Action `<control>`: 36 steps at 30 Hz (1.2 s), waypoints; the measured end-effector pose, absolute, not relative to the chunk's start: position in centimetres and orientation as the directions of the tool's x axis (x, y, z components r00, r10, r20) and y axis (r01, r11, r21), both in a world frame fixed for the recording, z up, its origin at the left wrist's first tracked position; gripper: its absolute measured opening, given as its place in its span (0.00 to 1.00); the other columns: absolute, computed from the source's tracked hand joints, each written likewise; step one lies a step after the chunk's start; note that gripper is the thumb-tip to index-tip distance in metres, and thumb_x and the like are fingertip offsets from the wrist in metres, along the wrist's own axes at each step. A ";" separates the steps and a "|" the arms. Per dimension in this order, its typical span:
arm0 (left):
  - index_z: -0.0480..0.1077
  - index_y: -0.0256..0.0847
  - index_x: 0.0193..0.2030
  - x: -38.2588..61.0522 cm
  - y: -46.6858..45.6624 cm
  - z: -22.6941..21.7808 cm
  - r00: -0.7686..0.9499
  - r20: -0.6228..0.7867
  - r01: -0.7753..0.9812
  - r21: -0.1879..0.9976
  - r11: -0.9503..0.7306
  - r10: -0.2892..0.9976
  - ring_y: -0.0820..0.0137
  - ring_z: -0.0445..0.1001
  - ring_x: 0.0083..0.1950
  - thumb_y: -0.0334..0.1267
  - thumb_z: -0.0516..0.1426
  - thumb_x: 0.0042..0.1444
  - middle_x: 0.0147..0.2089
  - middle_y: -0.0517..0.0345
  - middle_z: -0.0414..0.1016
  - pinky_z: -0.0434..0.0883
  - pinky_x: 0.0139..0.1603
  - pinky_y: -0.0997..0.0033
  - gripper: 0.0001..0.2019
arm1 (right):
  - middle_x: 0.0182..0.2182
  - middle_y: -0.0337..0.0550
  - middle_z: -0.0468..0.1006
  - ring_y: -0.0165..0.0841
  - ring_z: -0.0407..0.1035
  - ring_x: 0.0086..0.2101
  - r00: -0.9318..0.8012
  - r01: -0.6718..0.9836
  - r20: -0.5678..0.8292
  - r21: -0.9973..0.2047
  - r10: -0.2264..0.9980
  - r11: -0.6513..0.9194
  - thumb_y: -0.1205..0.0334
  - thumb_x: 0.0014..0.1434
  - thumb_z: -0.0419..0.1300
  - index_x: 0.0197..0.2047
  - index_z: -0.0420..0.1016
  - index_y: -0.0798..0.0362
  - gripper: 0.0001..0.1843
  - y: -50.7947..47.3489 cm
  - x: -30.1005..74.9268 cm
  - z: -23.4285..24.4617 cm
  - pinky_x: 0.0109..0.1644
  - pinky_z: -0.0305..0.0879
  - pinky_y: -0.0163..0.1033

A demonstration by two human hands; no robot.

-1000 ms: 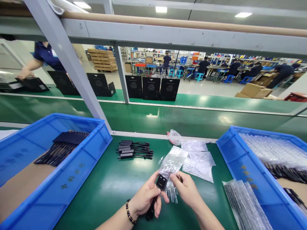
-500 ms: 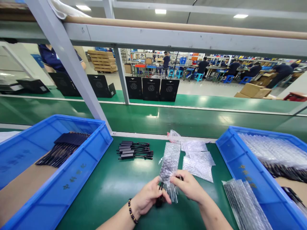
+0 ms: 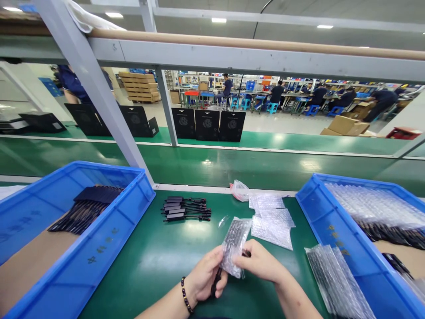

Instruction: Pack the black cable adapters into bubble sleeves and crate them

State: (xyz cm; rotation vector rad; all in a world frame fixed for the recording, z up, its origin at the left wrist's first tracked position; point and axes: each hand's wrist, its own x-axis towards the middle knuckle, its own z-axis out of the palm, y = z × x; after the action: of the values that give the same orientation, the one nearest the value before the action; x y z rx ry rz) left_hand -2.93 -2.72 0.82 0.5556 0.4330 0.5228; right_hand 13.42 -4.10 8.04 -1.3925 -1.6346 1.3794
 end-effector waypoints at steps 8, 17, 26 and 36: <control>0.68 0.34 0.40 -2.9 -3.2 1.6 0.757 -0.198 -0.402 0.610 0.683 0.623 0.69 0.73 0.27 0.49 0.56 0.50 0.30 0.50 0.74 0.69 0.28 0.70 0.18 | 0.11 0.28 0.50 0.20 0.44 0.13 -0.031 0.275 -0.135 -0.954 0.990 -0.121 0.38 0.51 0.51 0.17 0.51 0.51 0.27 -3.8 13.1 6.6 0.16 0.40 0.30; 0.72 0.31 0.33 -2.8 -3.2 2.3 0.665 -0.199 -0.527 0.558 0.641 0.720 0.74 0.69 0.25 0.38 0.66 0.35 0.26 0.53 0.74 0.63 0.28 0.77 0.17 | 0.13 0.30 0.53 0.22 0.48 0.16 -0.086 0.294 -0.091 -0.954 0.992 -0.061 0.42 0.53 0.51 0.19 0.57 0.53 0.24 -3.9 11.7 6.0 0.19 0.46 0.30; 0.73 0.31 0.35 -2.3 -3.9 2.4 0.615 -0.265 -0.491 0.608 0.624 0.742 0.68 0.72 0.31 0.34 0.65 0.36 0.28 0.51 0.75 0.66 0.34 0.72 0.16 | 0.21 0.35 0.66 0.27 0.58 0.25 -0.032 0.452 -0.024 -0.892 0.999 -0.007 0.49 0.54 0.52 0.25 0.67 0.56 0.18 -5.3 10.4 5.3 0.28 0.55 0.32; 0.68 0.38 0.39 -3.0 -4.1 2.8 0.798 -0.242 -0.261 0.687 0.678 0.552 0.69 0.73 0.39 0.37 0.64 0.41 0.38 0.52 0.74 0.65 0.42 0.71 0.17 | 0.17 0.35 0.65 0.27 0.58 0.21 0.141 0.859 0.024 -0.499 0.990 -0.111 0.62 0.55 0.49 0.20 0.62 0.54 0.14 -9.2 16.1 9.4 0.26 0.48 0.32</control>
State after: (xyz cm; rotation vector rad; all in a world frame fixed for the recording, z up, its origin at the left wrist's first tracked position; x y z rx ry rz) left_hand -2.99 -4.13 2.79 0.6842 0.4588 0.4752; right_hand 16.07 -9.23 9.43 -2.0311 -1.7730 0.4481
